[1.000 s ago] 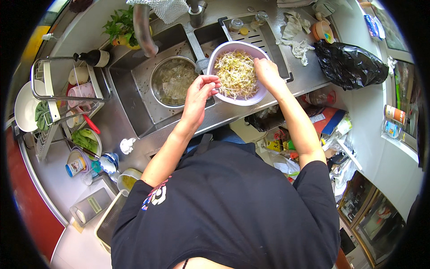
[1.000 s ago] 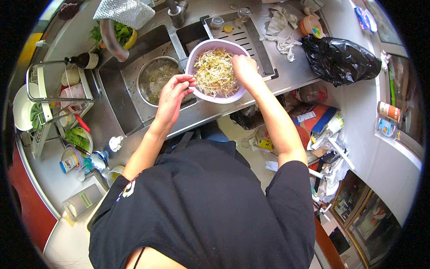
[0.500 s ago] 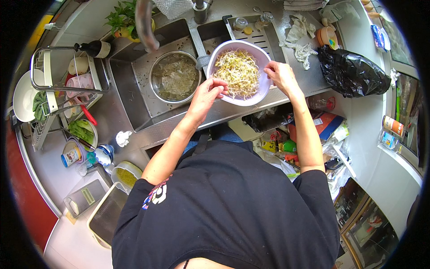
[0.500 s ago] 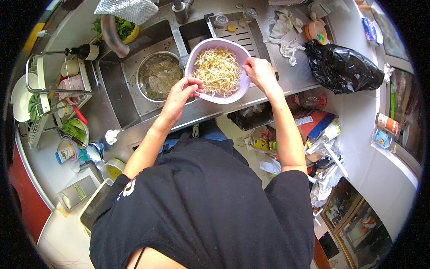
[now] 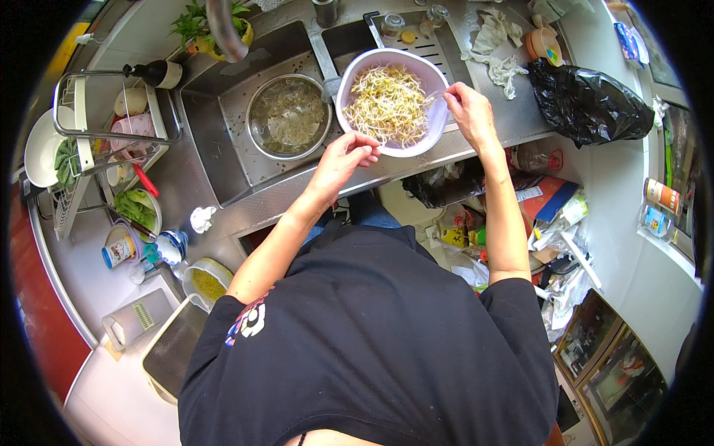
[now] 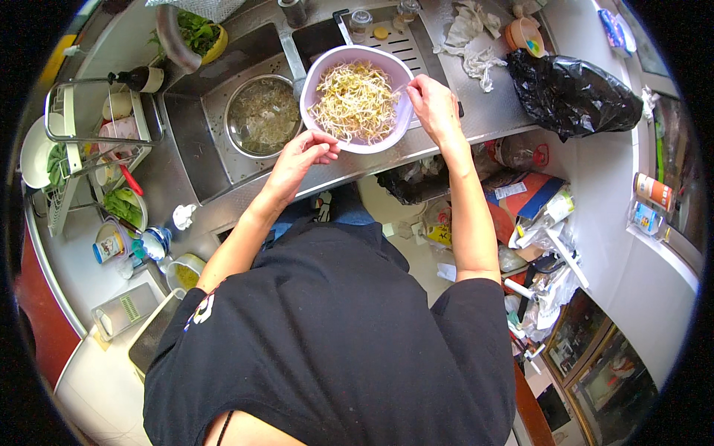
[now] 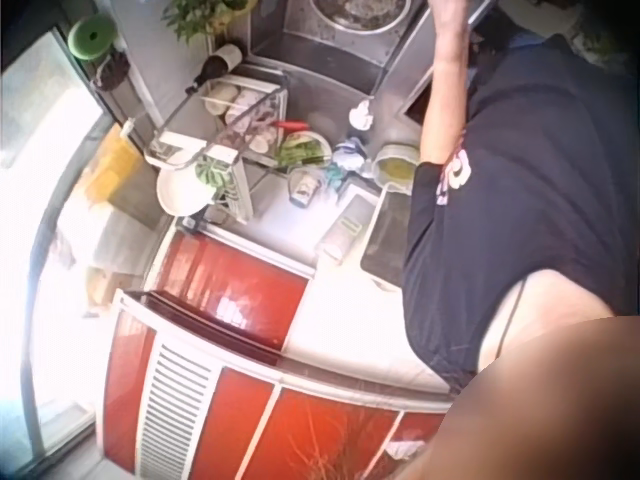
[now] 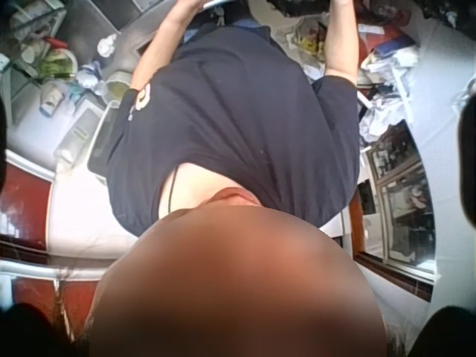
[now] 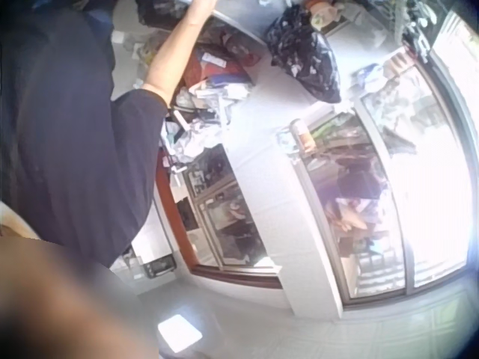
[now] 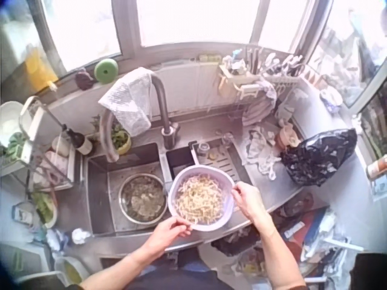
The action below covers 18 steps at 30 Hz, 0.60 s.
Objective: The person rinses bean sprouts in a colander under running water, transfers them to a bowl, and then moves to the stove to stir a pot with a ladle. The person also cleans the sink drain area.
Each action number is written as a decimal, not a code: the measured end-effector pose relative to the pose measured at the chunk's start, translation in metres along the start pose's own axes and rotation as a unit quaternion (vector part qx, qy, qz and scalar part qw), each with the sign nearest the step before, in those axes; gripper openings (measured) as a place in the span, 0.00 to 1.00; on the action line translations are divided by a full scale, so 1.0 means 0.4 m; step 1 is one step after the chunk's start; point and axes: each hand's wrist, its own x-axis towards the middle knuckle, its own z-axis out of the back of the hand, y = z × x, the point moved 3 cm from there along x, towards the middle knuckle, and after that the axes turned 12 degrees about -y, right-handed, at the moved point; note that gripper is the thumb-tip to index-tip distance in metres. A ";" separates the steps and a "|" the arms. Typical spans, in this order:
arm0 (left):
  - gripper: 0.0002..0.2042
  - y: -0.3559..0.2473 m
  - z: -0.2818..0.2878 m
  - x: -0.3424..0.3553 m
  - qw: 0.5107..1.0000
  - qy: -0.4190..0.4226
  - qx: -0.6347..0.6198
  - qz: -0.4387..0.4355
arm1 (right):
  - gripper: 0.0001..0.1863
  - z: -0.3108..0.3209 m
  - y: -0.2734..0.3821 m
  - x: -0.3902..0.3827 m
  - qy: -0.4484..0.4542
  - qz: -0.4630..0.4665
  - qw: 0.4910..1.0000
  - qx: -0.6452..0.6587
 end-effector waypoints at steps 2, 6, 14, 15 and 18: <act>0.11 0.000 0.011 -0.010 1.000 0.002 0.012 0.006 | 0.07 -0.016 -0.005 -0.010 -0.002 0.035 0.999 -0.036; 0.11 0.000 0.020 -0.026 1.000 0.019 0.011 -0.013 | 0.05 -0.047 0.001 -0.034 0.014 0.109 0.989 -0.103; 0.09 -0.033 0.111 -0.050 0.999 0.016 0.026 -0.043 | 0.06 0.054 0.097 0.021 -0.002 0.056 0.998 0.042; 0.09 -0.037 0.119 -0.048 0.999 0.015 0.014 -0.044 | 0.07 0.074 0.101 0.032 0.029 0.002 0.994 0.102; 0.10 -0.053 0.137 -0.034 0.998 0.016 -0.007 -0.054 | 0.08 0.090 0.115 0.052 0.098 -0.090 0.955 0.265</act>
